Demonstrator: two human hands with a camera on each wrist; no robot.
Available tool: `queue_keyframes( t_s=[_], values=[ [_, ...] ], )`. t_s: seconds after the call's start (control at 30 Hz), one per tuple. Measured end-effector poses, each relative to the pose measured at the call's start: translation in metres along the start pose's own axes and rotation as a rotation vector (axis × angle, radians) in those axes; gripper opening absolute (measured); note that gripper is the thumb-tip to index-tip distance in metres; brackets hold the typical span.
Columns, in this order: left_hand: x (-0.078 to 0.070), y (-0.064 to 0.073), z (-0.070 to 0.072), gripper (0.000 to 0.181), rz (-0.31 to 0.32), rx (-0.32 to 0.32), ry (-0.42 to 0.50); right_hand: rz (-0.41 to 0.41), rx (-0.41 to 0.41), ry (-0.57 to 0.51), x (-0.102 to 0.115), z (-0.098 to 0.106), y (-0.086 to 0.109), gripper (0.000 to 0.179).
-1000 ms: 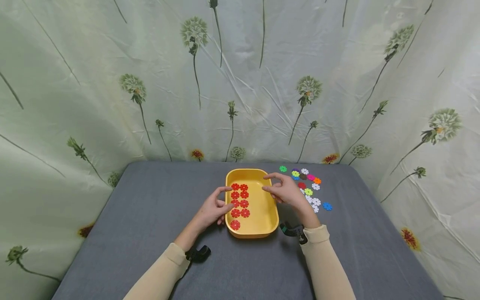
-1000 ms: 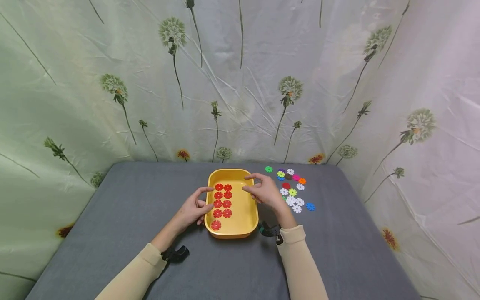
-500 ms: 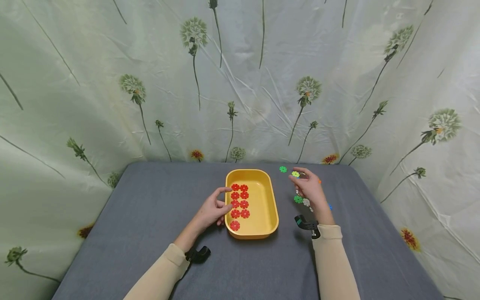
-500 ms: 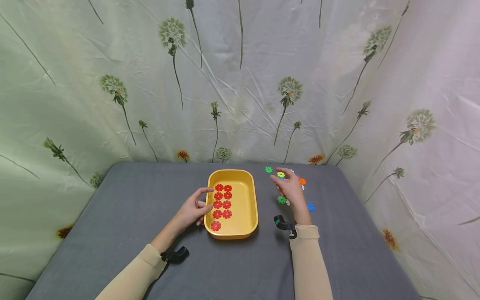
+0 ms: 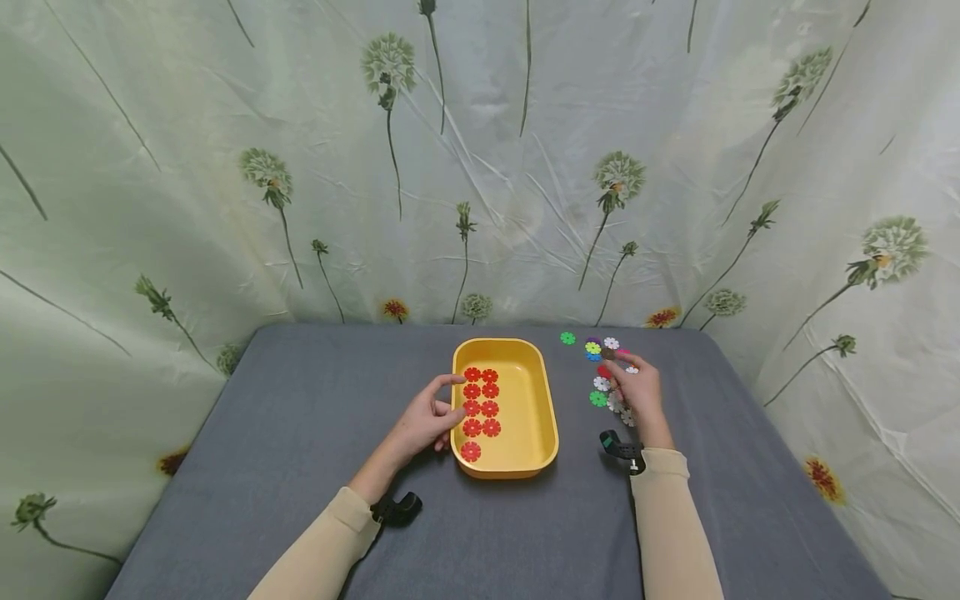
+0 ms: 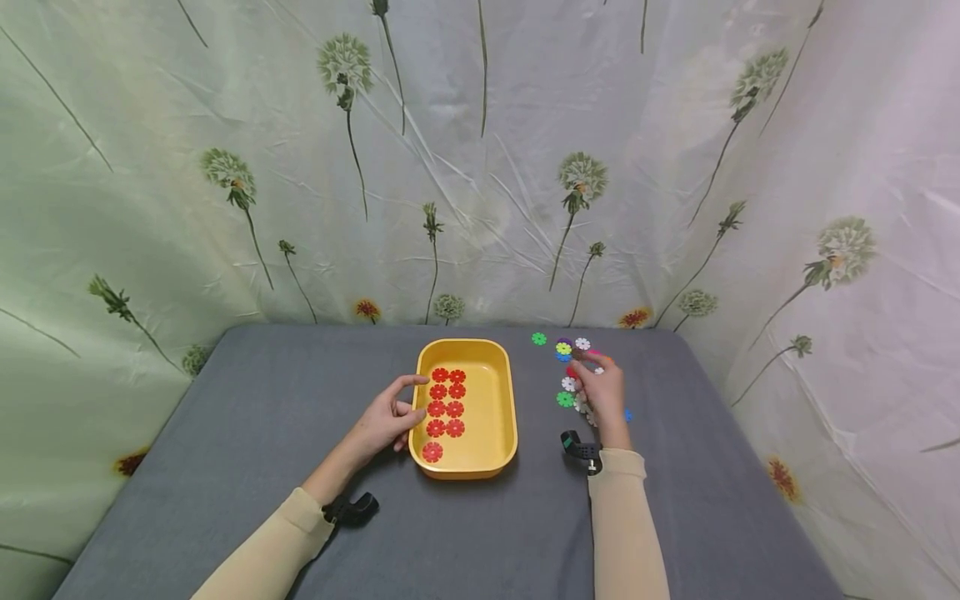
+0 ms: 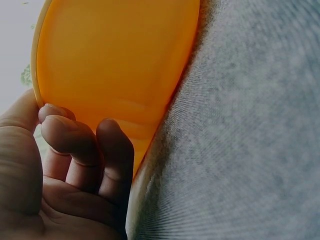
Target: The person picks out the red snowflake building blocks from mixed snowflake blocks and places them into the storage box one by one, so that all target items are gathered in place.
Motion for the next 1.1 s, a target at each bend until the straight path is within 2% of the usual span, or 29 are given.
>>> queue_keyframes(
  t_s=[0.2,0.47,0.77,0.9,1.1],
  values=[
    [-0.001,0.000,0.000,0.056,0.003,0.000,-0.006,-0.046,-0.034,0.094,-0.018,-0.002,-0.008,0.053],
    [0.000,0.000,0.001,0.056,0.002,0.007,-0.009,-0.114,-0.015,0.162,-0.025,-0.004,-0.014,0.057],
    [-0.003,0.001,0.001,0.056,-0.010,-0.006,-0.012,-0.066,-0.037,0.300,-0.017,-0.006,-0.018,0.048],
    [-0.004,0.001,0.000,0.056,-0.009,-0.007,-0.010,-0.063,-0.052,0.277,-0.016,-0.005,-0.018,0.043],
    [-0.005,0.002,-0.001,0.056,-0.010,0.001,-0.001,-0.130,-0.055,0.124,-0.023,-0.002,-0.015,0.032]
  ],
)
Point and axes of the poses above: each hand's wrist, its own y-axis away from the middle knuckle, its own z-axis out of the back of the hand, x = y × z, the point moved 7 cm from there along -y, towards the middle knuckle, and after that the axes turned 5 degrees about y, right-handed, at the moved point
